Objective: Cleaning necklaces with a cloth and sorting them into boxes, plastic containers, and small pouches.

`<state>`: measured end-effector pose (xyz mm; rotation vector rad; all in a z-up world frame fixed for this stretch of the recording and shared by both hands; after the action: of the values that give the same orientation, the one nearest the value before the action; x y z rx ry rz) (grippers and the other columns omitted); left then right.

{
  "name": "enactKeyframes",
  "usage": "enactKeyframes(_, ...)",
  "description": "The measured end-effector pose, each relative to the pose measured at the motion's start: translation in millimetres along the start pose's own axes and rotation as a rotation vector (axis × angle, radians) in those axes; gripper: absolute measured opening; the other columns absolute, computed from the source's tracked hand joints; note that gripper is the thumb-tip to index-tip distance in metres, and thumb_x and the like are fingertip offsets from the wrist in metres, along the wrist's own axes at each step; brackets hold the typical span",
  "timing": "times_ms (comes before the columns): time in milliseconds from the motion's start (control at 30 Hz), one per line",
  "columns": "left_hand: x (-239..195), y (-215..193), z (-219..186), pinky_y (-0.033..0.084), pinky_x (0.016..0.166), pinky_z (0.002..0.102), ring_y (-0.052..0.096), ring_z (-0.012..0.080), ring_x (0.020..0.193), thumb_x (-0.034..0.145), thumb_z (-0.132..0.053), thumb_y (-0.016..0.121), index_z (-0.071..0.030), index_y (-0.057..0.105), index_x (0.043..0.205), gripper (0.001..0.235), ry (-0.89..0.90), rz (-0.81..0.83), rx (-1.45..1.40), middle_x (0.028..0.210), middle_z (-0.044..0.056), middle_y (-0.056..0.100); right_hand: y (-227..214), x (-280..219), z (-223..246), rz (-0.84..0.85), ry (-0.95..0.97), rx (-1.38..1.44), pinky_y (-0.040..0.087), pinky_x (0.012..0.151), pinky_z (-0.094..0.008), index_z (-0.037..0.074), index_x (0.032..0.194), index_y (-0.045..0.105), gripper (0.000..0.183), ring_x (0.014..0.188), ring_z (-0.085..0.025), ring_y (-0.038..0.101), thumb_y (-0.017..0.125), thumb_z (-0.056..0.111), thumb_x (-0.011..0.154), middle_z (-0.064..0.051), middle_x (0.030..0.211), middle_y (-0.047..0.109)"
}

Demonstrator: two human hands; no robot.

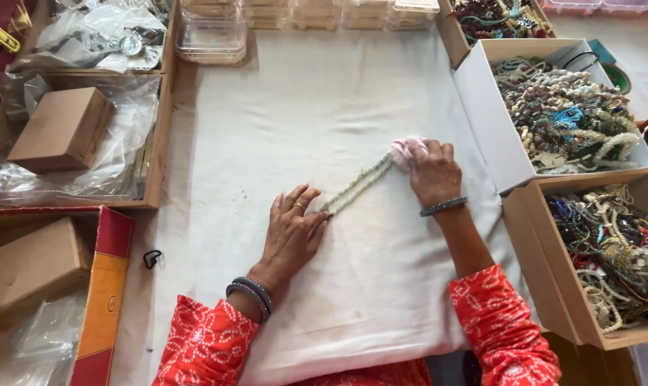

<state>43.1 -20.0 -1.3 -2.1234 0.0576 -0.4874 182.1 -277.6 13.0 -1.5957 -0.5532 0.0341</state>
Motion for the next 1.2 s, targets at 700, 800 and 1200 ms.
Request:
enactKeyframes(700, 2.0, -3.1, 6.7, 0.027, 0.118, 0.061, 0.044, 0.028, 0.143, 0.09, -0.019, 0.069, -0.011, 0.074, 0.105, 0.018, 0.036, -0.034, -0.008, 0.139, 0.009, 0.06, -64.2, -52.6, 126.9, -0.171, -0.57, 0.408, 0.063, 0.094, -0.042, 0.013, 0.134, 0.063, 0.044, 0.115, -0.025, 0.063, 0.063, 0.012, 0.09, -0.008, 0.132, 0.068)
enactKeyframes(800, 4.9, -7.0, 5.3, 0.026, 0.116, 0.063, 0.044, 0.0283, 0.141, 0.09, -0.021, 0.07, -0.014, 0.074, 0.096, 0.01, 0.007, -0.003, -0.004, 0.137, 0.008, 0.06, -25.5, -36.7, 94.0, 0.049, -0.362, 0.238, 0.061, 0.081, -0.04, 0.018, 0.136, 0.065, 0.041, 0.111, -0.025, 0.062, 0.062, 0.009, 0.096, -0.01, 0.13, 0.066)
enactKeyframes(1200, 2.9, -3.6, 7.0, 0.039, 0.105, 0.055, 0.054, 0.0282, 0.129, 0.091, -0.018, 0.069, -0.011, 0.072, 0.103, 0.014, 0.097, -0.101, 0.006, 0.124, 0.011, 0.064, -63.1, -46.6, 93.2, -0.024, -0.416, 0.505, 0.057, 0.091, -0.045, 0.011, 0.134, 0.069, 0.046, 0.113, -0.033, 0.062, 0.065, 0.008, 0.088, -0.013, 0.129, 0.065)
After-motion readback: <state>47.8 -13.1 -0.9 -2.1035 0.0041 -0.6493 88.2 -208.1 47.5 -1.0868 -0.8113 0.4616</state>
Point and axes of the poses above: each hand's wrist, its own x-axis towards the middle knuckle, its own y-axis out of the palm, z = x × y, the point moved 4 cm from there along x, towards the middle knuckle
